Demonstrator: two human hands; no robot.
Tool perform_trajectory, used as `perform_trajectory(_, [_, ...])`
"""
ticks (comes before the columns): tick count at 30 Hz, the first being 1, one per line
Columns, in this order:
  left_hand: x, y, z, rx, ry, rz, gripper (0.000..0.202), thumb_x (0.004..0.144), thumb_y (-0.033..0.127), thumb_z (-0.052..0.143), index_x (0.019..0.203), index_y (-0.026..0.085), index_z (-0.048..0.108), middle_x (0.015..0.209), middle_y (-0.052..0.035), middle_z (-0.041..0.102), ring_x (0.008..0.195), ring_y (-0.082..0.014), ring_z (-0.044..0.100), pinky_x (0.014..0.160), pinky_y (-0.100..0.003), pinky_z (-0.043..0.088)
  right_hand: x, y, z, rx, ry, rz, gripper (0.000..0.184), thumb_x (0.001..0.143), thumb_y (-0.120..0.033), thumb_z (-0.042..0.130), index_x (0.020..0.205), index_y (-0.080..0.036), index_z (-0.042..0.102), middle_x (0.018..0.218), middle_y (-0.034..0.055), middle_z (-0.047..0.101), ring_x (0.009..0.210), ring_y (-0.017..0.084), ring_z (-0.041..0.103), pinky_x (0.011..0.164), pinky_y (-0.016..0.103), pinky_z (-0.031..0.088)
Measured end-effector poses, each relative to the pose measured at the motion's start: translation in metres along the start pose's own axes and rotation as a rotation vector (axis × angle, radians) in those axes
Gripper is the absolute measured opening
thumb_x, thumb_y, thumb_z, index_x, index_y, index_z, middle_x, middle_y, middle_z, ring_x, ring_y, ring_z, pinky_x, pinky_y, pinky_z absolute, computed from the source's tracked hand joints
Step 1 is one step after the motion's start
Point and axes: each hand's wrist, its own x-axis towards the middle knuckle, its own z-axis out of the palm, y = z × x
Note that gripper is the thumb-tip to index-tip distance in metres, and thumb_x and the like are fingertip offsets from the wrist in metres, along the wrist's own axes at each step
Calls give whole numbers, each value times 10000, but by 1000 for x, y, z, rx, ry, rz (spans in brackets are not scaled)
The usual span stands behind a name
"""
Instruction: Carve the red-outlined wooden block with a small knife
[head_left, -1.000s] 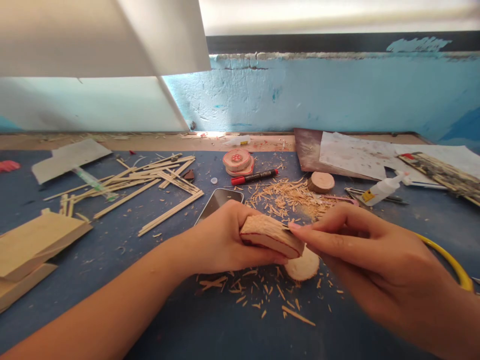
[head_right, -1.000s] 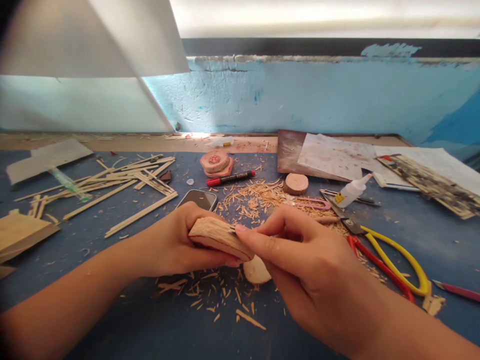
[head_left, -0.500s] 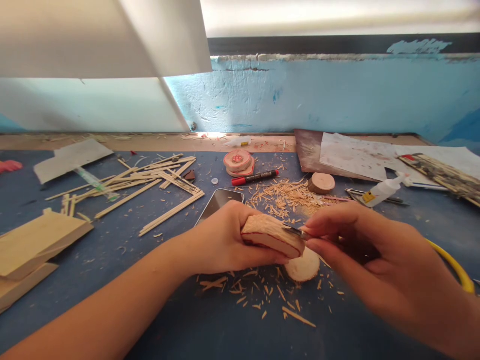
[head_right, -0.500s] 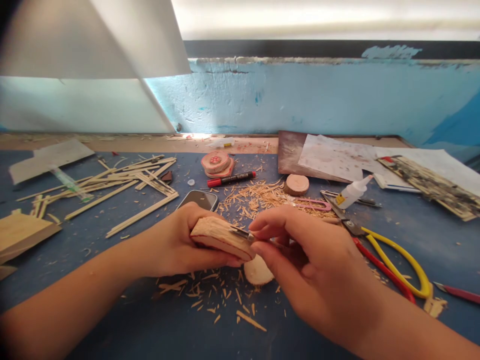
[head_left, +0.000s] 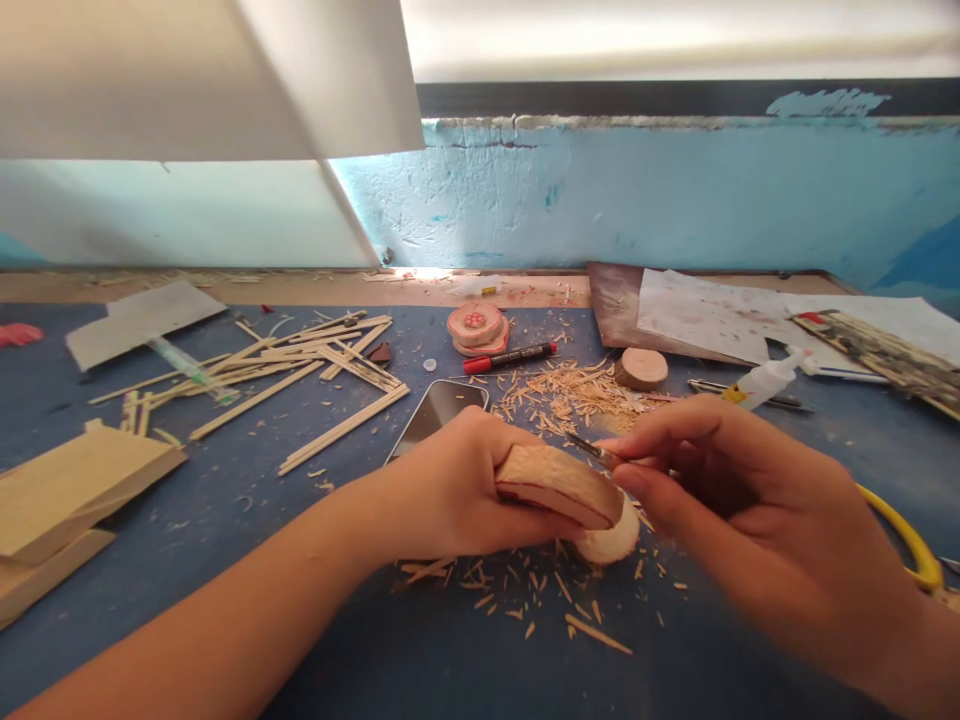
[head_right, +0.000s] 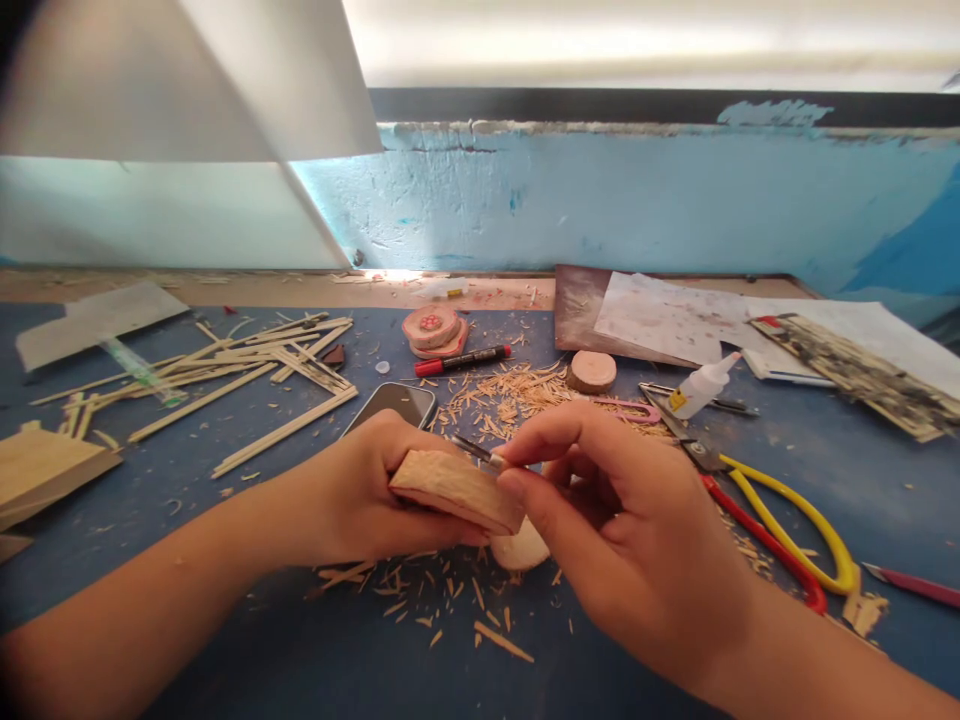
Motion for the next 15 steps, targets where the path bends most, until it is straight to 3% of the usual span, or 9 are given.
perform_trajectory(3, [-1, -2, -2, -25, 13, -6, 238, 914, 237, 847, 1136, 150, 856, 1058, -27, 879, 943, -139, 821, 761, -133, 601, 2, 1, -10, -27, -17, 16, 67, 1030, -355, 698, 1077, -313, 719, 793, -30, 785, 566, 150, 728, 434, 243, 562])
perform_trajectory(8, [-2, -3, -2, -78, 14, -40, 249, 915, 253, 857, 1157, 192, 857, 1054, -1, 879, 936, -115, 816, 721, -113, 580, 5, 4, -30, -184, -81, -150, 168, 1024, -326, 722, 1160, -407, 779, 1006, -31, 825, 730, 136, 760, 576, 227, 604])
perform_trajectory(11, [-3, -2, -2, -71, 12, -58, 236, 913, 254, 859, 1141, 194, 857, 1008, 8, 874, 908, -108, 803, 717, -118, 572, 6, 6, -33, -213, -161, -211, 163, 1035, -326, 695, 1153, -375, 797, 967, -2, 817, 740, 152, 760, 566, 247, 595])
perform_trajectory(15, [-3, -2, -2, -74, 9, -77, 192, 912, 247, 852, 1091, 178, 853, 961, 12, 860, 857, -102, 775, 709, -132, 564, 3, 7, -32, -200, -163, -213, 169, 1042, -325, 680, 1146, -355, 809, 960, 20, 815, 753, 179, 767, 567, 278, 609])
